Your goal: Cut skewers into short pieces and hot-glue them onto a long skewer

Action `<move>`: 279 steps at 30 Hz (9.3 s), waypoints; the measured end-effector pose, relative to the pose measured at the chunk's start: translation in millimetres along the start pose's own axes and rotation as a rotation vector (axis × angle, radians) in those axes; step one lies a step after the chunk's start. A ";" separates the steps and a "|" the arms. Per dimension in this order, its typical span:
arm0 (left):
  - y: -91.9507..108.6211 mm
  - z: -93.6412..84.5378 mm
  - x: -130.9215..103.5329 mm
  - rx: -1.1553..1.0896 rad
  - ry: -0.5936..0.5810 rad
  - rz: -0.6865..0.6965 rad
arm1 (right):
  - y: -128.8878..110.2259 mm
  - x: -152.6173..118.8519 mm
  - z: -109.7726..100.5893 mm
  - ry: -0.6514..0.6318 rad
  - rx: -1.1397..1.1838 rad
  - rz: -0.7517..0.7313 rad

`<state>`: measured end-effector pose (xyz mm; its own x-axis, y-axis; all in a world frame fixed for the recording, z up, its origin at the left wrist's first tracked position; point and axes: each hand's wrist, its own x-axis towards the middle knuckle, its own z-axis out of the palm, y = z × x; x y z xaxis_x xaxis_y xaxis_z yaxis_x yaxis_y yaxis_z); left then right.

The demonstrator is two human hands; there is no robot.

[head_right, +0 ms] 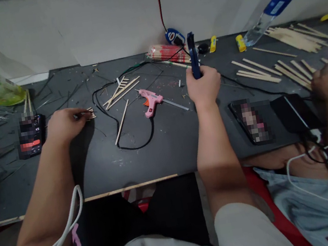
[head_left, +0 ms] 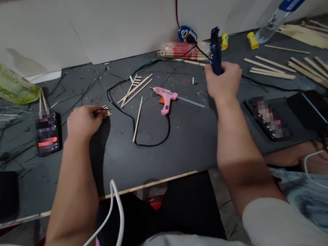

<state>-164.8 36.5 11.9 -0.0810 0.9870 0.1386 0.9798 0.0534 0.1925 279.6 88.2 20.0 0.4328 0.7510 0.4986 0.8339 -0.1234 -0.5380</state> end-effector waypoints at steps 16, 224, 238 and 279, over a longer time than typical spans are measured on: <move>107.4 12.6 19.7 0.140 -0.020 0.304 | -3.3 -7.4 10.4 -0.106 -0.032 -0.052; 123.9 6.1 -34.8 -0.152 0.384 0.424 | -108.0 -103.3 -18.4 -0.865 0.186 -0.317; 124.9 8.5 -34.1 -0.167 0.465 0.424 | -108.2 -104.4 -19.0 -0.775 0.014 -0.381; 132.4 20.0 -23.7 -0.074 0.287 0.364 | -106.6 -103.3 2.5 -0.745 -0.086 -0.413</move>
<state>-29.5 23.2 14.7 0.2077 0.8573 0.4710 0.9392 -0.3094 0.1490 145.1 25.4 24.1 -0.2243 0.9732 0.0503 0.9112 0.2277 -0.3433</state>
